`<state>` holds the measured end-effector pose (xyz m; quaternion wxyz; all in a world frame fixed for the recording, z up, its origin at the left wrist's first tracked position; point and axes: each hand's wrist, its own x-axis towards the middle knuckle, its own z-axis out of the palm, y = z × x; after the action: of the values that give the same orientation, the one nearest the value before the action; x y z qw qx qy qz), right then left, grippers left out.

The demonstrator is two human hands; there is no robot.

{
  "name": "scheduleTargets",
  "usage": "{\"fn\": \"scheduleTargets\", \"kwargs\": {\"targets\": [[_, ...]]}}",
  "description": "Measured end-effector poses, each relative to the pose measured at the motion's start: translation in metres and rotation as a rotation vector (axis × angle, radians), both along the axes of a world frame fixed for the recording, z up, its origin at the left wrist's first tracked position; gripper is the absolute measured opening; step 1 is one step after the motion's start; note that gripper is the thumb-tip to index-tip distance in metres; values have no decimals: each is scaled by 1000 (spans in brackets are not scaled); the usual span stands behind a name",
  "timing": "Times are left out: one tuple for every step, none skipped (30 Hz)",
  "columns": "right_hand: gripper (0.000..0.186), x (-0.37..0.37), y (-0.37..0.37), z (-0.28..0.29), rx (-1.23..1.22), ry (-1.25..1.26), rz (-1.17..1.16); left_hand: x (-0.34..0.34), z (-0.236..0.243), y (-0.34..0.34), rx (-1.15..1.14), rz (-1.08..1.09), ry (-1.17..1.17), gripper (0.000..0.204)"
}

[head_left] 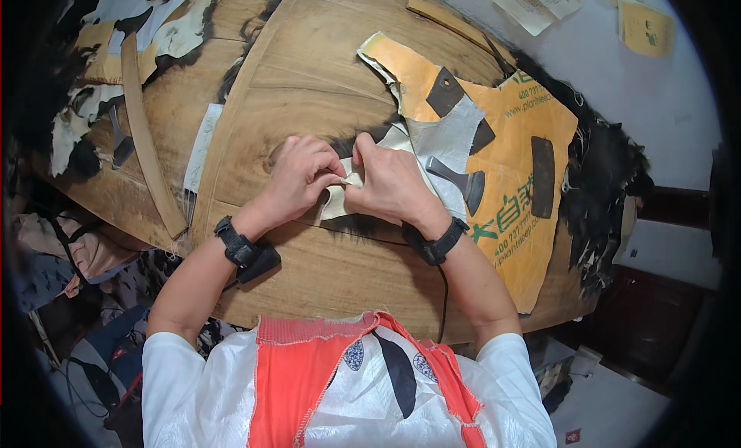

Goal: Cutting and shaping processed animal pelts using a template and a knife.

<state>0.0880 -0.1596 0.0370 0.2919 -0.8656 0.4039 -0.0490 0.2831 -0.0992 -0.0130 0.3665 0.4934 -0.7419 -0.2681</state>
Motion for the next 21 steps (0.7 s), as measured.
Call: {"fn": "scheduleTargets", "kwargs": {"targets": [[36, -1, -1, -1, 0, 2, 4, 0, 0, -1, 4, -3, -6, 10], [36, -2, -1, -4, -5, -7, 12, 0, 0, -1, 8, -7, -12, 10], [36, -3, -2, -5, -9, -17, 19, -1, 0, -1, 8, -5, -11, 10], [36, -3, -2, -6, -9, -17, 21, -1, 1, -1, 13, 0, -4, 9], [37, -4, -4, -7, -6, -17, 20, -2, 1, -1, 17, 5, 3, 9], [37, -5, -5, -8, -3, -17, 18, -2, 0, -2, 17, 4, 2, 9], [37, -4, -4, -7, -11, -21, 17, -2, 2, -2, 18, 8, -5, 9], [36, -5, -4, -6, -13, -24, 13, -2, 3, -3, 19, 12, -11, 8], [35, -5, -4, -5, -15, -28, 8, -3, 3, -3, 9, 8, -16, 8], [35, -5, -3, -9, -16, -33, 5, -4, 0, -1, 21, 26, -1, 8], [32, -5, -3, -15, -15, -113, 35, -5, -1, -1, 32, 44, 13, 7], [30, -4, -2, -20, -16, -192, 65, -5, 0, -1, 28, 41, 8, 7], [30, -3, -1, -25, -26, -193, 59, -5, 0, -5, 39, 59, 14, 7], [28, -3, 2, -29, -51, -215, 62, -5, 0, -8, 49, 79, 20, 7], [27, -4, 7, -31, -78, -237, 66, -6, -4, -8, 37, 73, 20, 7], [28, -5, 12, -30, -57, -282, 81, -7, -5, -3, 22, 61, 22, 7], [22, -7, 15, -26, -62, -312, 86, -6, -5, -2, 7, 49, 25, 8], [19, -7, 12, -25, -198, -376, 125, -6, -5, -4, 37, 60, 34, 9], [16, -7, 13, -24, -331, -440, 157, -5, -4, -3, 32, 59, 28, 9], [16, -6, 14, -21, -336, -445, 156, -4, -3, -2, 38, 55, 25, 9], [14, -6, 17, -19, -474, -402, 227, -3, -3, 0, 43, 50, 21, 10]]}}
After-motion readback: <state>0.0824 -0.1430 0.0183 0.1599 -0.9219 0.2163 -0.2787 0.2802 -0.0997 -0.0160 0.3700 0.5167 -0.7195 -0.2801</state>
